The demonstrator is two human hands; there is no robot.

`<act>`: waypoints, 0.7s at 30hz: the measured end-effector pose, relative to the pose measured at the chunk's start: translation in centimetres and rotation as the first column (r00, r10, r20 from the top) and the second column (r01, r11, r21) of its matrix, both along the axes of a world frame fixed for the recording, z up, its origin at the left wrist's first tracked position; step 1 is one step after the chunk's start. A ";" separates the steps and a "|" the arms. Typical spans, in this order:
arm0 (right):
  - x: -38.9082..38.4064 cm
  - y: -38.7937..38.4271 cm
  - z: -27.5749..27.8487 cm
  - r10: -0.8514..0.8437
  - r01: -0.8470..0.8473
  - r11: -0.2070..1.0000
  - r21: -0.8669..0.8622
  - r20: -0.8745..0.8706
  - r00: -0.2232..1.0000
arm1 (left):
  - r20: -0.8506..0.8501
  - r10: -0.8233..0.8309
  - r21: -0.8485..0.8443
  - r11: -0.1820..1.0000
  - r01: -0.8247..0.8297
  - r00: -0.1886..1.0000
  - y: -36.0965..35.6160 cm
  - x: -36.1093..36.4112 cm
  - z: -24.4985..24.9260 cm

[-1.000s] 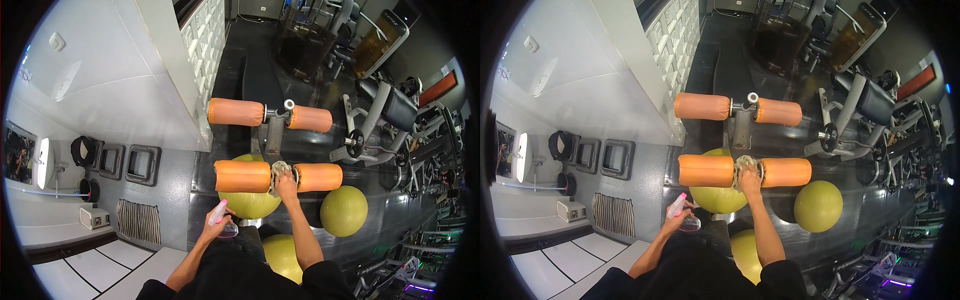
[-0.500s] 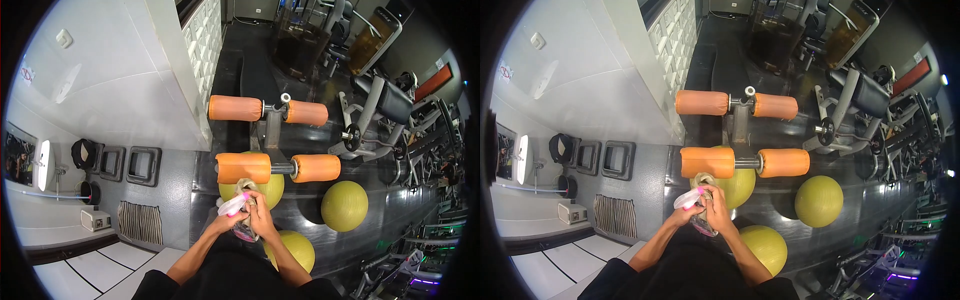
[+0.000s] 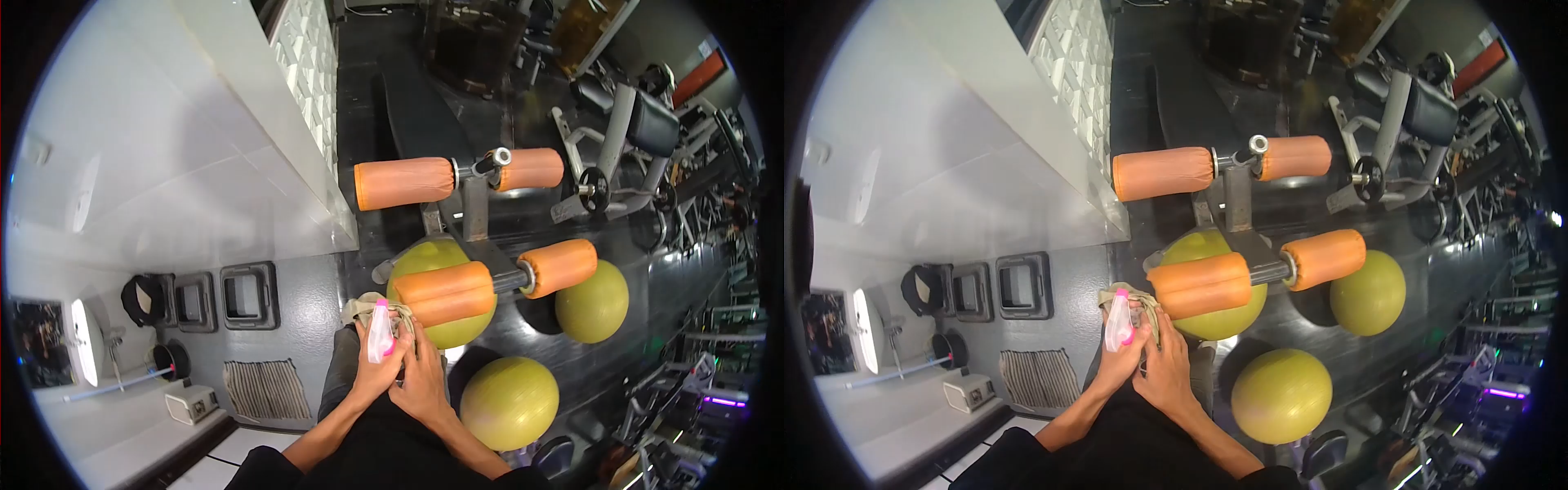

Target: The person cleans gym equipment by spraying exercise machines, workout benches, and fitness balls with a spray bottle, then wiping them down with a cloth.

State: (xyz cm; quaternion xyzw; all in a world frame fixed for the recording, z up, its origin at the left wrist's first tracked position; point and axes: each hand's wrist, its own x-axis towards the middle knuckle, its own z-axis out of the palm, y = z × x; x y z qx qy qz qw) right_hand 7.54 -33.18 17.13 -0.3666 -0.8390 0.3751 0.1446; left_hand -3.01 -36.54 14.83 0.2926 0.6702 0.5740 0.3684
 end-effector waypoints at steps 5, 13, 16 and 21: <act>-7.2 -0.5 -2.9 -0.347 0.285 0.931 -0.229 -0.305 0.887 | -0.144 -0.306 -0.102 0.950 0.294 0.941 -0.3 -7.1 0.6; -10.0 -0.2 -3.6 -0.620 0.585 0.783 -0.212 -0.339 0.707 | 0.173 -0.369 -0.028 0.925 0.379 0.913 3.3 -13.8 -3.6; -8.2 -0.6 -3.3 -0.629 0.573 0.776 -0.264 -0.391 0.672 | 0.268 -0.347 -0.020 0.931 0.365 0.899 6.4 -14.0 -6.3; -2.3 0.1 -3.8 -0.700 0.646 0.695 -0.316 -0.504 0.506 | 0.135 -0.458 0.058 0.889 0.455 0.879 15.8 -10.8 -14.9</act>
